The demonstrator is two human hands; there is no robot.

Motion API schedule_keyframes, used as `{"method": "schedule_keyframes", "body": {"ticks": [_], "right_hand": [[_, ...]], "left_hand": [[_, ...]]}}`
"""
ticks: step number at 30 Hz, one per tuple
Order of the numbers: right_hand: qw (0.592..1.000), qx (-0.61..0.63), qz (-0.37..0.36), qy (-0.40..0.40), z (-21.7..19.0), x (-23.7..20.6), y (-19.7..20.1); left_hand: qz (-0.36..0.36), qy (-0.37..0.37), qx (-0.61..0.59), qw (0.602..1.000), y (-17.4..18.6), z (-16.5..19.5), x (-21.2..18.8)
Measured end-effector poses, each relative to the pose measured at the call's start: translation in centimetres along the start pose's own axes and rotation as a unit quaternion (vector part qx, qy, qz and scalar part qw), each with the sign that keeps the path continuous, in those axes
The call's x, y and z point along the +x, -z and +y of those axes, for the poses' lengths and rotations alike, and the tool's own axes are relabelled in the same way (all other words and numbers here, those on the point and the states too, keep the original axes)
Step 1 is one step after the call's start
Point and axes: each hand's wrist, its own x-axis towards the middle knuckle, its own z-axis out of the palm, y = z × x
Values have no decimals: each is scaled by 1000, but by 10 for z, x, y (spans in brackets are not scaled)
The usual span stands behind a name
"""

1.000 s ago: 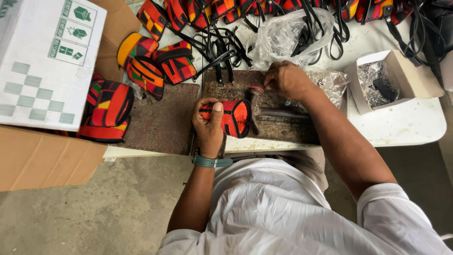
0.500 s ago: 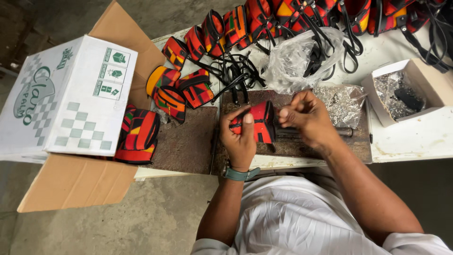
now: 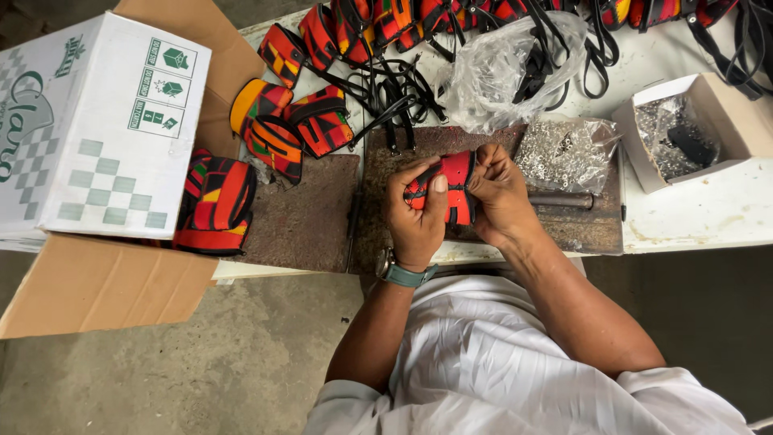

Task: The person attaches black straps to small colorful fabric pouches at a workbench, threading strap ends through metal hardware and hammering the fasteners closed. Finished pouches are placed with a row of completed pouches on the table, and the person picks up the next pouch to repeat the work.

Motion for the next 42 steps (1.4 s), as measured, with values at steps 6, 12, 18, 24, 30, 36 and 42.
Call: {"method": "schedule_keyframes", "body": {"ticks": [6, 12, 18, 24, 30, 36, 42], "right_hand": [[1000, -9, -13, 17, -1, -1, -5], [999, -43, 22, 14, -17, -11, -18], [997, -69, 12, 41, -7, -10, -25], [962, -261, -56, 56, -36, -10, -33], [711, -653, -243, 94, -81, -32, -55], [568, -755, -262, 197, -89, -18, -71], [601, -729, -237, 227, -85, 2, -43]], "left_hand": [[5, 8, -12, 1000, -1, 0, -2], [27, 0, 57, 998, -1, -4, 1], [34, -61, 50, 996, -5, -15, -2], [-53, -18, 18, 998, 14, 32, -1], [-338, 28, 175, 924, 56, 75, 56], [-470, -61, 294, 830, 50, 61, 71], [-285, -58, 392, 873, 81, 24, 12]]}}
